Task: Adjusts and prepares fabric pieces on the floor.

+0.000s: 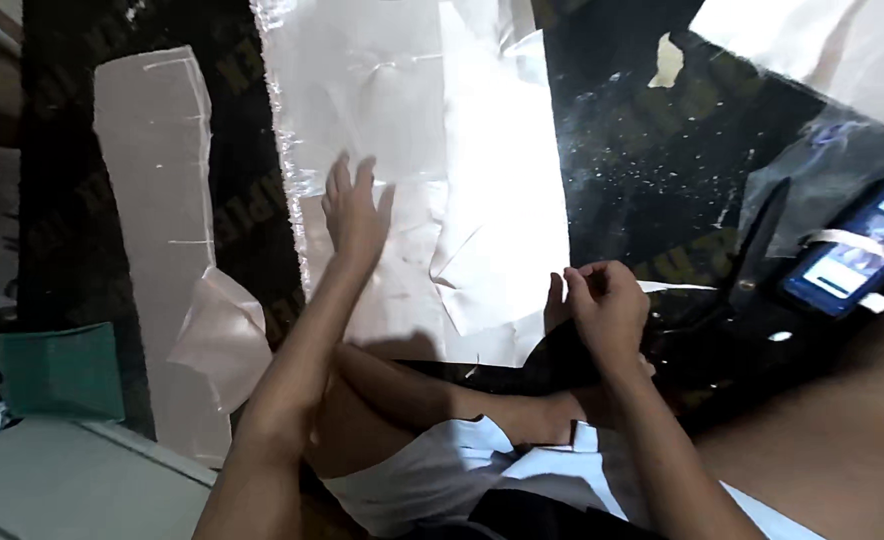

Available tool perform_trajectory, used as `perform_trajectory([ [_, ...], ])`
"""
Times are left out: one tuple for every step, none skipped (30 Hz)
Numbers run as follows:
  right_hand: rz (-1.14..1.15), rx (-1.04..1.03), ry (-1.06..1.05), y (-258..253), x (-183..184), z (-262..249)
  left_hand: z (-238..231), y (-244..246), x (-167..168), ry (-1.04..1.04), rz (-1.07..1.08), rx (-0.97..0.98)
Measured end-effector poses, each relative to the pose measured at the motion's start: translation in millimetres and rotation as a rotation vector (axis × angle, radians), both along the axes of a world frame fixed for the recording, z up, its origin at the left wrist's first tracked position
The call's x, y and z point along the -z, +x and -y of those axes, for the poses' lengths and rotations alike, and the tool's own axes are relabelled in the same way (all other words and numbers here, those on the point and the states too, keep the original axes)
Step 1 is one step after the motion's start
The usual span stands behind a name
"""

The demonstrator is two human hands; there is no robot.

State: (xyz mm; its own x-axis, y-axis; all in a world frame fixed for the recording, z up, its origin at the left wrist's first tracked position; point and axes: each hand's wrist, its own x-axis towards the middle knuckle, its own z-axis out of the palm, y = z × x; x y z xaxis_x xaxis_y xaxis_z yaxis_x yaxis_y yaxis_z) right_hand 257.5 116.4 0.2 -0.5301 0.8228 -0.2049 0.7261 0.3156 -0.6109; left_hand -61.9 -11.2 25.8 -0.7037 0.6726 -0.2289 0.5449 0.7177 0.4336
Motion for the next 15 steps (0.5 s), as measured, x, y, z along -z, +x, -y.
perform_trajectory([
  [-0.018,-0.072,0.055,-9,0,7,22,19,1,-0.081,-0.01,0.005],
  [-0.046,-0.162,0.113,-20,4,14,39,37,4,-0.149,0.004,0.047],
  [-0.08,-0.252,0.174,-32,10,21,50,52,8,-0.213,0.019,0.098],
  [-0.104,-0.334,0.22,-44,17,27,55,63,12,-0.257,0.034,0.132],
  [-0.11,-0.405,0.25,-54,25,33,58,70,18,-0.29,0.049,0.146],
  [-0.1,-0.461,0.27,-62,33,38,59,72,27,-0.314,0.054,0.151],
  [-0.07,-0.509,0.278,-69,41,40,58,72,35,-0.323,0.047,0.145],
  [-0.027,-0.549,0.278,-73,47,42,58,70,42,-0.312,0.034,0.133],
  [0.02,-0.575,0.271,-76,51,43,58,69,47,-0.292,0.027,0.121],
  [0.059,-0.585,0.275,-77,55,43,58,67,52,-0.278,0.022,0.112],
  [0.081,-0.585,0.294,-79,57,43,57,65,56,-0.265,0.016,0.109],
  [0.095,-0.584,0.309,-80,58,40,54,63,58,-0.256,0.01,0.109],
  [0.106,-0.583,0.322,-81,58,36,50,62,60,-0.248,0.005,0.109],
  [0.113,-0.582,0.33,-82,58,31,45,61,62,-0.238,-0.002,0.109],
  [0.117,-0.585,0.335,-82,58,25,40,61,64,-0.227,-0.013,0.106],
])
